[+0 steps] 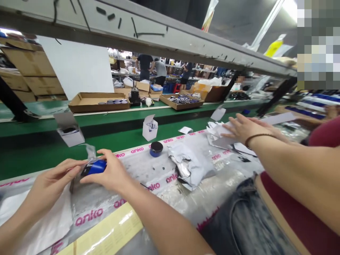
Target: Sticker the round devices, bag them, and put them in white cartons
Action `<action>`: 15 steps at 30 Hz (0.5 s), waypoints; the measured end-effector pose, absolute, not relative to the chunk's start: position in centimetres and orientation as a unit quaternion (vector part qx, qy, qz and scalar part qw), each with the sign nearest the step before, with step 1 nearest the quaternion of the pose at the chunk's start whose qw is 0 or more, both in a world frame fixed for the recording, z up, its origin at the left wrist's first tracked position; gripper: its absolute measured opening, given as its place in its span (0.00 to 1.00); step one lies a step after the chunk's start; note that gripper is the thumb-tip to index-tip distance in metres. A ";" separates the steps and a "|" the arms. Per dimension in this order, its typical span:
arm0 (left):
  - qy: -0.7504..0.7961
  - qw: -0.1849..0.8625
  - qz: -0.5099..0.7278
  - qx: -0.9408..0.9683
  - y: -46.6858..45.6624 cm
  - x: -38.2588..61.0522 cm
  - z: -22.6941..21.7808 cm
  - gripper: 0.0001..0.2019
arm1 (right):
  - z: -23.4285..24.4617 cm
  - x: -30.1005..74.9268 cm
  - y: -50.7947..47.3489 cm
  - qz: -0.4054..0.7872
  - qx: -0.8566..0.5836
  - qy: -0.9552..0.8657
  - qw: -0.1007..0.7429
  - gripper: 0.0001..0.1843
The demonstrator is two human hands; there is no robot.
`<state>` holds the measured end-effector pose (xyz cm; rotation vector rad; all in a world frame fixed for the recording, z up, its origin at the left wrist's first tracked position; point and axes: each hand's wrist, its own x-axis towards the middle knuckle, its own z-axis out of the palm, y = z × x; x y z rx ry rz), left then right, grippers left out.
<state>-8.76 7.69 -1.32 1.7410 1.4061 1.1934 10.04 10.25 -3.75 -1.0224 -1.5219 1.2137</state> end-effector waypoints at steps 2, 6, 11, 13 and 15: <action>0.540 0.304 0.460 0.636 7.4 -8.2 -1.5 0.18 | -3.9 9.9 10.3 0.481 -0.433 -0.592 0.480 0.46; 0.560 0.331 0.479 0.590 6.8 -7.2 -2.0 0.21 | -3.7 9.8 10.3 0.574 -0.444 -0.485 0.488 0.39; 0.564 0.337 0.505 0.560 6.7 -6.9 -2.4 0.20 | -3.0 10.2 9.5 0.693 -0.385 -0.407 0.454 0.35; 0.557 0.340 0.517 0.554 6.8 -7.0 -2.4 0.19 | -2.8 10.5 9.4 0.728 -0.360 -0.398 0.427 0.38; 0.553 0.337 0.521 0.556 6.8 -7.2 -2.3 0.17 | -2.8 10.7 9.5 0.749 -0.345 -0.392 0.408 0.41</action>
